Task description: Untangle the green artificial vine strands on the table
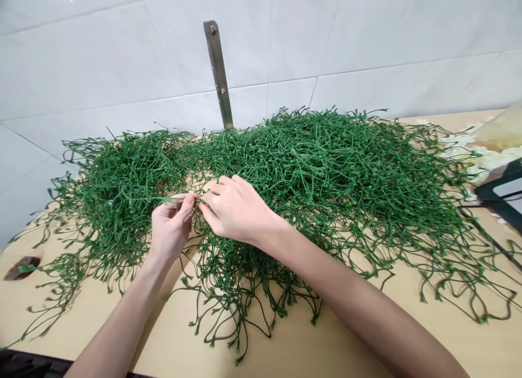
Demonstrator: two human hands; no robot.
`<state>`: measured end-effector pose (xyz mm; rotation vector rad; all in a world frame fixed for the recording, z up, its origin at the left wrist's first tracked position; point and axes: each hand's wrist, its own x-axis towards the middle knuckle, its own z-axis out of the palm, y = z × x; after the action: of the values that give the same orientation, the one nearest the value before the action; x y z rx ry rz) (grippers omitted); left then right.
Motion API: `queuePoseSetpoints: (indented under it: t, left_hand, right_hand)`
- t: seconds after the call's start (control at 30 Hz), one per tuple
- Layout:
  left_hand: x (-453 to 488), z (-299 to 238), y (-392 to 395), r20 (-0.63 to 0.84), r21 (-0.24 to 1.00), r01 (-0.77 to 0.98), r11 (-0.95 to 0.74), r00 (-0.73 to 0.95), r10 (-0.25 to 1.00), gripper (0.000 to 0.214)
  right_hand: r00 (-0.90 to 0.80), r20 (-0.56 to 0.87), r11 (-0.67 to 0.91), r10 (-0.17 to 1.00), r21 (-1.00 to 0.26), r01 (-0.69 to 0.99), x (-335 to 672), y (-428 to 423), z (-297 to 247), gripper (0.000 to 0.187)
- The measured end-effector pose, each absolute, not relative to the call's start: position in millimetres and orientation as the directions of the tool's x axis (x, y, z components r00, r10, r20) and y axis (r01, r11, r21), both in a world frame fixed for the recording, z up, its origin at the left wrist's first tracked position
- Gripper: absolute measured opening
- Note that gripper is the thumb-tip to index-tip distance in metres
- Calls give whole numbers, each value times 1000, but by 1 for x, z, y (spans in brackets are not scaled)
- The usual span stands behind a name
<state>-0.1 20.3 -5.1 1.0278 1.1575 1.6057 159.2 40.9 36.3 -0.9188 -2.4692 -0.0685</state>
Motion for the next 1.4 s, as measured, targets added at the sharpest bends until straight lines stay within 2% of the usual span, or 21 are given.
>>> queuePoseSetpoints:
  t: [0.13, 0.3, 0.4, 0.67, 0.83, 0.97, 1.07, 1.17, 1.27, 1.33, 1.4]
  left_hand:
    - [3, -1, 20, 74, 954, -265, -142, -252, 965, 29]
    - [5, 4, 21, -4, 896, -426, -126, -291, 957, 29]
    - [3, 5, 22, -38, 864, -490, -114, -289, 957, 29]
    - [1, 4, 21, -77, 856, -515, -44, -211, 975, 29]
    - [3, 5, 18, -75, 859, -511, -13, -152, 986, 30]
    - [4, 3, 19, -37, 877, -481, -18, -104, 994, 29]
    - [5, 3, 18, 8, 939, -341, -45, -109, 994, 34]
    - [7, 5, 11, 119, 993, 22, -117, -199, 973, 27]
    - [7, 8, 2, 349, 887, 408, -216, -289, 891, 20]
    - [5, 9, -1, 533, 784, 529, -324, -305, 790, 21]
    - [3, 9, 1, 665, 698, 571, -432, -295, 686, 13]
  right_hand:
    - [-598, 580, 754, 553, -44, 655, 159, 44, 31, 28]
    - [-579, 739, 753, 345, 151, 641, 161, 45, 29, 26]
    - [-550, 793, 755, 260, 188, 628, 162, 44, 29, 19]
    - [-548, 776, 766, 312, 135, 628, 156, 45, 20, 30]
    - [-438, 771, 754, 463, -82, 652, 153, 44, 19, 27]
    - [-343, 768, 726, 540, -220, 651, 152, 43, 22, 26]
    - [-238, 765, 656, 598, -297, 694, 155, 48, 23, 26]
    - [-176, 738, 568, 652, -321, 758, 162, 55, 25, 26]
    - [-175, 708, 531, 684, -319, 785, 167, 60, 26, 26]
    - [-212, 692, 544, 690, -302, 783, 168, 61, 26, 27]
    - [-274, 681, 582, 680, -273, 766, 167, 59, 26, 29]
